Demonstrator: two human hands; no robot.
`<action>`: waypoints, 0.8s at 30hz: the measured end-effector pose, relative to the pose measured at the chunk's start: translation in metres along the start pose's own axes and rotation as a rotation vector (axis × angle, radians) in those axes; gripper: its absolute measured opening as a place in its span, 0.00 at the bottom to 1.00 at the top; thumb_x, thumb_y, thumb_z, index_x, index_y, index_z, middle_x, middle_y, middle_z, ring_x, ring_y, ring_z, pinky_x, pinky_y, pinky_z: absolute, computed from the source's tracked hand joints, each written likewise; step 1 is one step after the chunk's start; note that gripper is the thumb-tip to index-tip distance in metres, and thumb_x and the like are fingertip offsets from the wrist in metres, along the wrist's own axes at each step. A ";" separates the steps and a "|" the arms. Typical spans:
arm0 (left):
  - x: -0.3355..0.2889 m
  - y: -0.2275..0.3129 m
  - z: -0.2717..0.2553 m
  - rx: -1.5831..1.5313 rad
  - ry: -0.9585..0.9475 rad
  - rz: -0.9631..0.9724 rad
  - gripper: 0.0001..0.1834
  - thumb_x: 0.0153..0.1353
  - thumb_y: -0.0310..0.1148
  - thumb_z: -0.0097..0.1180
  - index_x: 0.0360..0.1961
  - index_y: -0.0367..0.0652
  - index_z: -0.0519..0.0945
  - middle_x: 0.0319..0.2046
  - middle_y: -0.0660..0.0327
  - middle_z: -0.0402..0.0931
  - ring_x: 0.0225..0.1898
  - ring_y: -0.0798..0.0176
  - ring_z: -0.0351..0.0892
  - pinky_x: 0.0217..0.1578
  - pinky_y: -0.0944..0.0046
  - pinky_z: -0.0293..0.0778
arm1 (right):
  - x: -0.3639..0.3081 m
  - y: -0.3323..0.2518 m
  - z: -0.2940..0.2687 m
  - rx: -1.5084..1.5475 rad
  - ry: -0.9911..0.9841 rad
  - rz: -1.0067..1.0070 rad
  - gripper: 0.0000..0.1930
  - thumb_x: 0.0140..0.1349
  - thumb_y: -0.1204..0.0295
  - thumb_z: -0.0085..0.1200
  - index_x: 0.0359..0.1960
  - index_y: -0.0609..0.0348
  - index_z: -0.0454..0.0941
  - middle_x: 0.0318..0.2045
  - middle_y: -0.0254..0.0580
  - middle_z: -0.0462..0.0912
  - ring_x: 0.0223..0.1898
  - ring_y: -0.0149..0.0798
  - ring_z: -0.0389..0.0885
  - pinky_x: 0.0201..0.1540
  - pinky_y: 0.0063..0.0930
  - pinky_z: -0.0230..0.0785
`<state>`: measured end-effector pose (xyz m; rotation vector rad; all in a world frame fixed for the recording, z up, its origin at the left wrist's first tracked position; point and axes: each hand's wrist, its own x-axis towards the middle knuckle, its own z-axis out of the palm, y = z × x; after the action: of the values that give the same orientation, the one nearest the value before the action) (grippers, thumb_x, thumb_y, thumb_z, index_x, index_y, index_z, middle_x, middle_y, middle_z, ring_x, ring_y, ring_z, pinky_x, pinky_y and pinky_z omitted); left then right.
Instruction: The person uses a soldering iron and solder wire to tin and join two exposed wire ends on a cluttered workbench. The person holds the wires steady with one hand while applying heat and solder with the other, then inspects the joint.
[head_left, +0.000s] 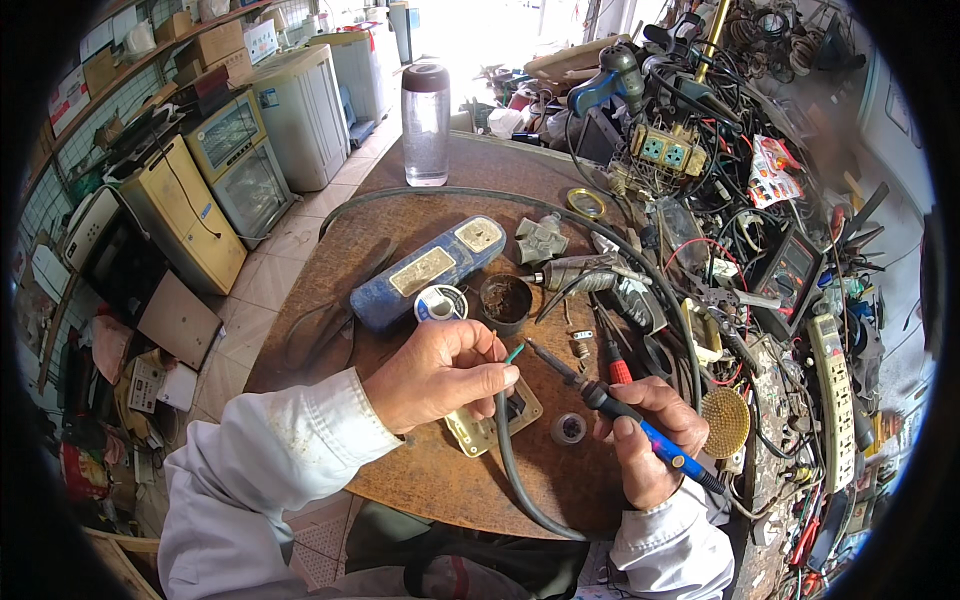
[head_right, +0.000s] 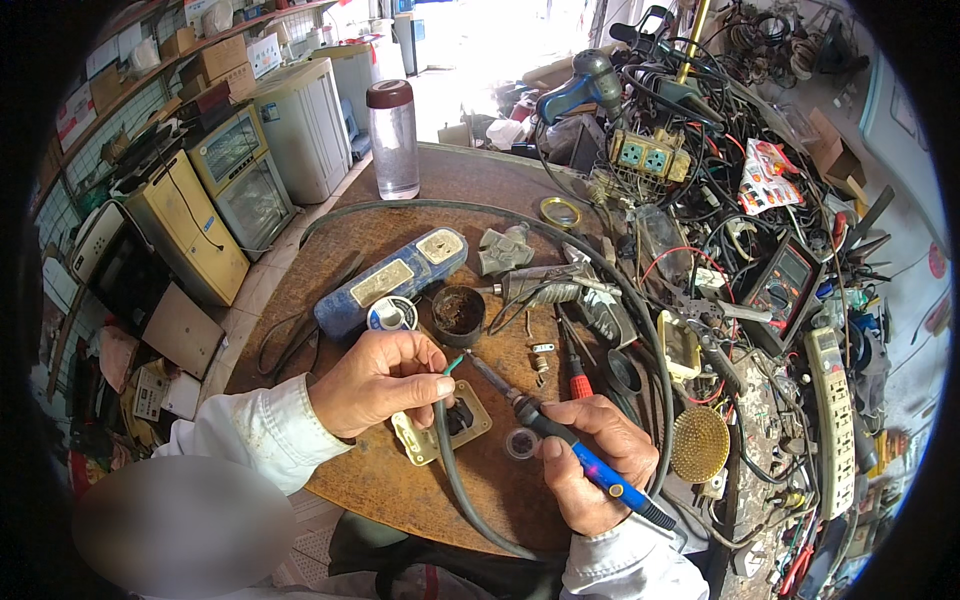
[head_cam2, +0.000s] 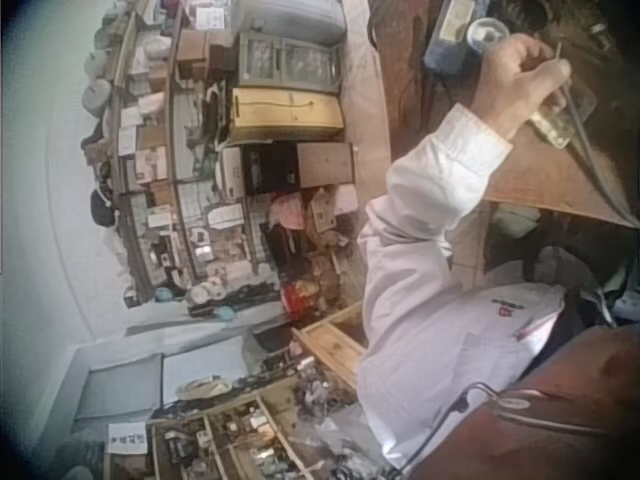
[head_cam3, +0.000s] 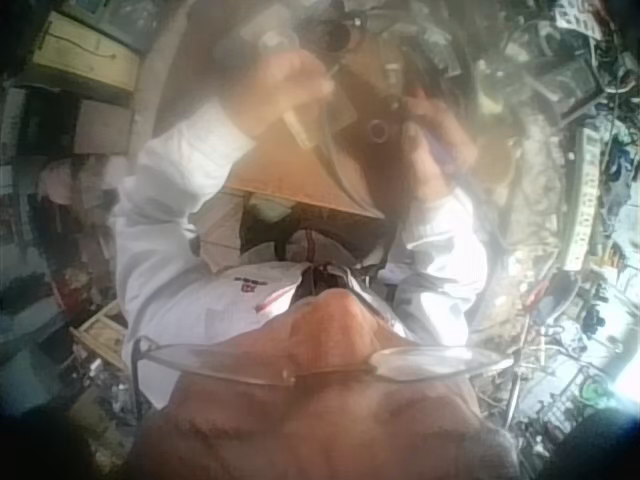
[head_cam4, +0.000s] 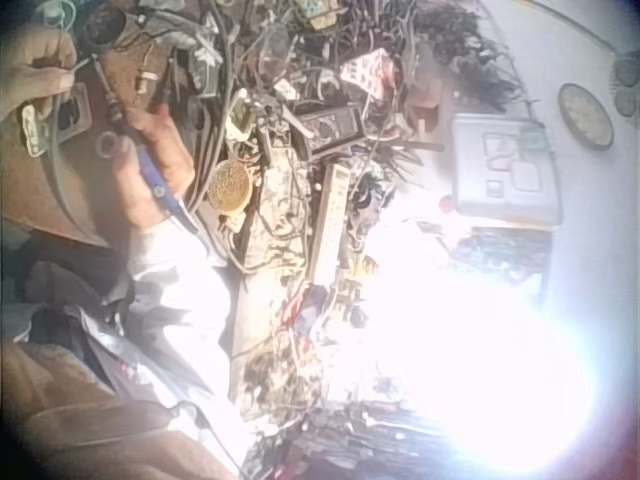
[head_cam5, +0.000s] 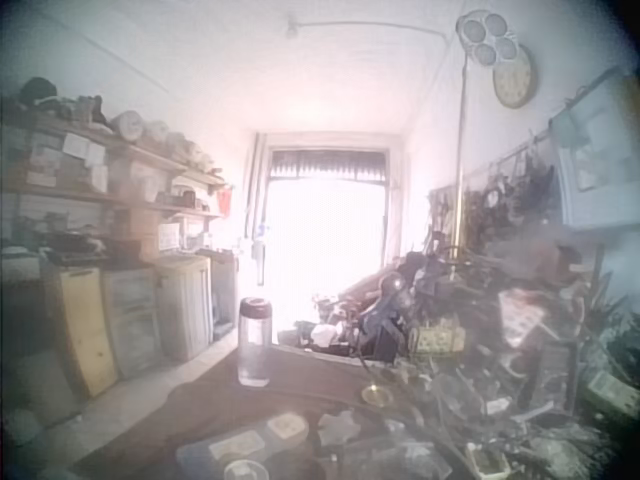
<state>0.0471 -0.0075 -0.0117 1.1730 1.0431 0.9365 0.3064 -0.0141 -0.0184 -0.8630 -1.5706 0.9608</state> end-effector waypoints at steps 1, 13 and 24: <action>0.000 0.000 0.000 0.000 0.000 0.000 0.10 0.65 0.32 0.62 0.39 0.37 0.75 0.30 0.58 0.81 0.25 0.72 0.80 0.28 0.72 0.77 | 0.000 0.000 0.000 0.001 -0.001 -0.003 0.11 0.56 0.73 0.58 0.38 0.67 0.81 0.29 0.43 0.82 0.30 0.32 0.81 0.37 0.25 0.73; -0.001 0.000 0.001 -0.001 0.004 -0.007 0.10 0.65 0.32 0.62 0.39 0.38 0.75 0.30 0.61 0.81 0.25 0.72 0.79 0.28 0.72 0.77 | -0.001 0.000 0.000 0.019 -0.007 0.009 0.11 0.57 0.73 0.58 0.39 0.67 0.81 0.30 0.43 0.82 0.30 0.31 0.81 0.37 0.24 0.73; -0.001 0.001 0.001 0.000 0.001 -0.001 0.10 0.64 0.32 0.62 0.39 0.38 0.75 0.30 0.61 0.80 0.25 0.72 0.79 0.28 0.72 0.77 | 0.000 0.002 -0.001 0.009 -0.021 -0.010 0.11 0.57 0.74 0.58 0.40 0.67 0.81 0.30 0.43 0.82 0.29 0.31 0.81 0.35 0.23 0.72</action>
<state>0.0474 -0.0084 -0.0110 1.1718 1.0443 0.9358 0.3079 -0.0137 -0.0197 -0.8406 -1.5861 0.9724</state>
